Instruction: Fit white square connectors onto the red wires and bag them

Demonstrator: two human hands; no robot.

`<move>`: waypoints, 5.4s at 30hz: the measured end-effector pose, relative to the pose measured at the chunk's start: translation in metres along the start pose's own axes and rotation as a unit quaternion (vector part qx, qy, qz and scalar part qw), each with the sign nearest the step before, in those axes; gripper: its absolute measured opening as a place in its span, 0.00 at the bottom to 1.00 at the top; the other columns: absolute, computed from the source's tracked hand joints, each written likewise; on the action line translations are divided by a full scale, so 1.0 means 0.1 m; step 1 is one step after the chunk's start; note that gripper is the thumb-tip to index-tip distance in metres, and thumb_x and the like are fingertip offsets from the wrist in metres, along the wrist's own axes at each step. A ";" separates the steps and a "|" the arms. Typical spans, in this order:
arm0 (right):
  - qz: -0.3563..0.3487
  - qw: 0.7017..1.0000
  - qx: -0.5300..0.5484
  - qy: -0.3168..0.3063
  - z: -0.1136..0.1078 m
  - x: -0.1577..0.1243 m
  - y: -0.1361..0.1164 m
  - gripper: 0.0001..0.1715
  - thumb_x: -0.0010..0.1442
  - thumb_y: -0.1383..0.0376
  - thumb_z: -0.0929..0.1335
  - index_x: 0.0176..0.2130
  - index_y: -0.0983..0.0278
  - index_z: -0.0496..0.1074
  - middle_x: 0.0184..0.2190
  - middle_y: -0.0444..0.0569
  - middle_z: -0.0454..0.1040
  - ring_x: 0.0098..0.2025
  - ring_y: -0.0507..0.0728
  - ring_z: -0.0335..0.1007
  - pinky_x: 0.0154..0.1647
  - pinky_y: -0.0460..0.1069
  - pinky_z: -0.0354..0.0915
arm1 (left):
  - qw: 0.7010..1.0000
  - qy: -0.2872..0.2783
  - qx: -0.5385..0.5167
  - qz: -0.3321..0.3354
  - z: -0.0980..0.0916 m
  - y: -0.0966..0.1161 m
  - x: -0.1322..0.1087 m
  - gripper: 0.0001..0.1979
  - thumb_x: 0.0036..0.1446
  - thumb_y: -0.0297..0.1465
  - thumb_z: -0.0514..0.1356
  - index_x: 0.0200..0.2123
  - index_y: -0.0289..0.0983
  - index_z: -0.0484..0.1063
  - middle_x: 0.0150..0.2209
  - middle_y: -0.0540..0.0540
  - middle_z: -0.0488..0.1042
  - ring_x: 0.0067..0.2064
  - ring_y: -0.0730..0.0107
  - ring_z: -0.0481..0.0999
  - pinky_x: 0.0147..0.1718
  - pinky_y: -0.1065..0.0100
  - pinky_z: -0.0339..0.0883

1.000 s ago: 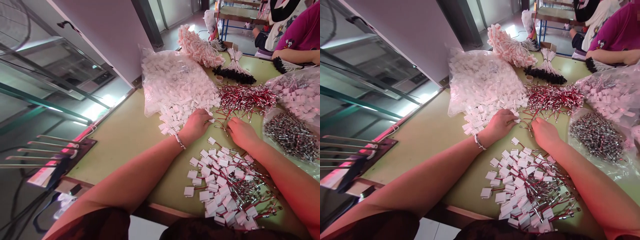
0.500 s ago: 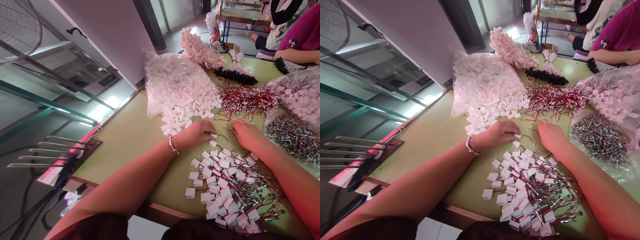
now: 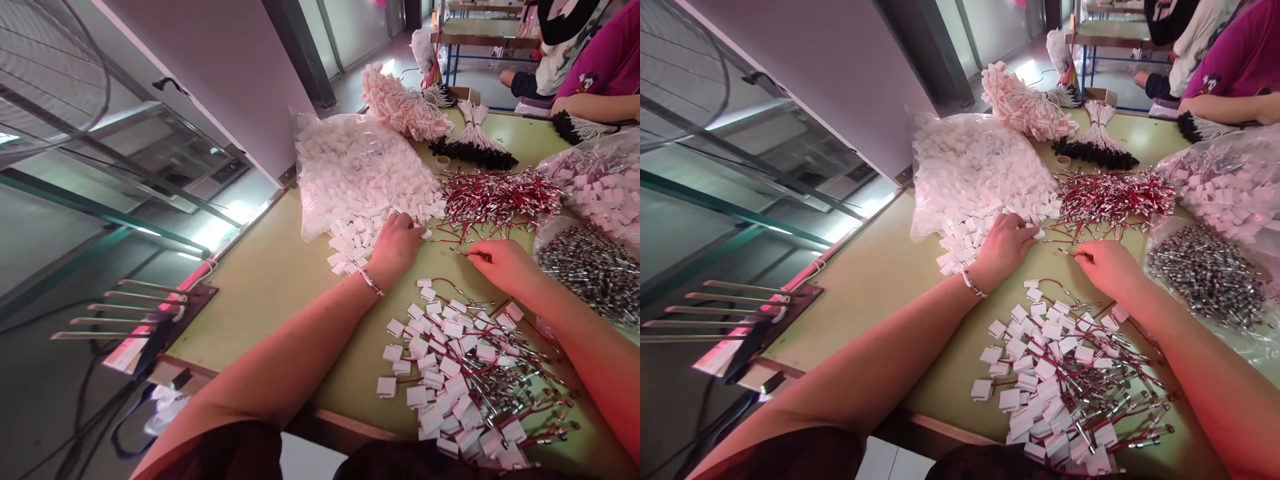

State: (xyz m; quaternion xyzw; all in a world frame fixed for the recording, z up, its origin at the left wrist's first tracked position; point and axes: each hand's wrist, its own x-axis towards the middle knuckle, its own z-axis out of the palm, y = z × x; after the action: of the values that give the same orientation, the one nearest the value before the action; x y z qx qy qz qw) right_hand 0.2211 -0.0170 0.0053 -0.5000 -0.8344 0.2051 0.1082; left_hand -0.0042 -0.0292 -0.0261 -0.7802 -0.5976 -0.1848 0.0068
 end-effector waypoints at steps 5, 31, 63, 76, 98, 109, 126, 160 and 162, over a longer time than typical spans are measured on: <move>-0.002 0.999 -0.035 0.025 -0.01 -0.04 -0.01 0.12 0.58 0.64 0.64 0.30 0.61 0.77 0.23 0.45 0.74 0.23 0.51 0.61 0.26 0.49 0.53 | 0.999 0.017 0.026 0.016 -0.02 0.08 -0.04 0.11 0.62 0.35 0.57 0.37 0.39 0.79 0.40 0.39 0.70 0.44 0.54 0.65 0.44 0.55 0.65; -0.021 0.978 0.196 0.064 -0.12 -0.13 0.05 0.13 0.58 0.61 0.64 0.27 0.63 0.73 0.19 0.40 0.65 0.22 0.49 0.55 0.24 0.47 0.52 | 0.795 -0.060 -0.598 -0.080 -0.27 0.37 0.09 0.20 0.51 0.28 0.64 0.50 0.35 0.72 0.48 0.41 0.76 0.48 0.66 0.75 0.49 0.63 0.72; 0.001 0.998 0.009 -0.061 -0.06 -0.14 -0.09 0.14 0.61 0.65 0.64 0.25 0.64 0.71 0.17 0.41 0.63 0.22 0.49 0.51 0.25 0.48 0.47 | 0.775 -0.153 -0.608 -0.080 -0.02 0.43 0.00 0.06 0.45 0.30 0.65 0.26 0.35 0.71 0.26 0.49 0.74 0.29 0.75 0.73 0.32 0.70 0.70; -0.078 0.992 -0.052 -0.079 0.20 -0.19 -0.32 0.15 0.65 0.62 0.62 0.41 0.62 0.77 0.35 0.51 0.77 0.35 0.55 0.71 0.34 0.49 0.58 | 0.987 -0.065 -0.135 -0.066 -0.16 0.19 0.21 0.10 0.56 0.27 0.53 0.31 0.36 0.76 0.32 0.44 0.77 0.34 0.62 0.74 0.35 0.64 0.67; -0.099 0.952 -0.009 -0.289 -0.06 -0.57 -0.40 0.15 0.64 0.64 0.61 0.28 0.63 0.69 0.27 0.46 0.71 0.27 0.52 0.59 0.29 0.48 0.51 | 0.949 -0.070 -0.306 0.007 0.00 0.34 0.15 0.12 0.54 0.27 0.54 0.19 0.36 0.67 0.22 0.50 0.68 0.27 0.71 0.63 0.29 0.69 0.57; -0.163 0.941 -0.048 -0.294 0.01 -0.79 -0.45 0.08 0.61 0.70 0.62 0.33 0.64 0.70 0.28 0.47 0.71 0.26 0.52 0.60 0.25 0.47 0.48 | 0.933 -0.032 -0.348 -0.088 0.04 0.29 0.19 0.10 0.54 0.31 0.56 0.31 0.35 0.76 0.32 0.47 0.76 0.33 0.67 0.72 0.33 0.69 0.63; 0.048 0.993 0.105 -0.035 -0.45 -0.58 0.13 0.11 0.60 0.63 0.63 0.30 0.62 0.73 0.25 0.44 0.73 0.26 0.51 0.65 0.28 0.47 0.58 | 0.968 -0.127 -0.106 0.190 0.01 0.40 0.54 0.16 0.58 0.22 0.51 0.42 0.38 0.76 0.37 0.43 0.73 0.39 0.64 0.73 0.38 0.66 0.66; 0.021 0.977 0.120 0.173 -0.34 -0.46 0.42 0.13 0.63 0.59 0.63 0.36 0.62 0.74 0.26 0.44 0.74 0.27 0.53 0.67 0.30 0.48 0.61 | 0.826 -0.107 -0.546 -0.090 0.00 0.77 0.35 0.12 0.56 0.40 0.61 0.31 0.36 0.75 0.25 0.50 0.72 0.25 0.77 0.64 0.26 0.72 0.59; 0.022 0.961 0.205 0.185 -0.21 -0.46 0.34 0.13 0.62 0.58 0.65 0.35 0.61 0.76 0.24 0.43 0.73 0.25 0.51 0.65 0.28 0.47 0.62 | 0.822 -0.120 -0.552 -0.067 0.02 0.81 0.32 0.11 0.56 0.38 0.61 0.32 0.35 0.76 0.29 0.49 0.76 0.30 0.74 0.68 0.32 0.70 0.63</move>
State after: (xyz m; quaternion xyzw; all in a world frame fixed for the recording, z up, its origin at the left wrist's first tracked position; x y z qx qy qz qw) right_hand 0.2777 -0.0386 0.0102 -0.5148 -0.7287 0.2780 0.3561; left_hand 0.0786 -0.0222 -0.0014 -0.6278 -0.4421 -0.3888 -0.5092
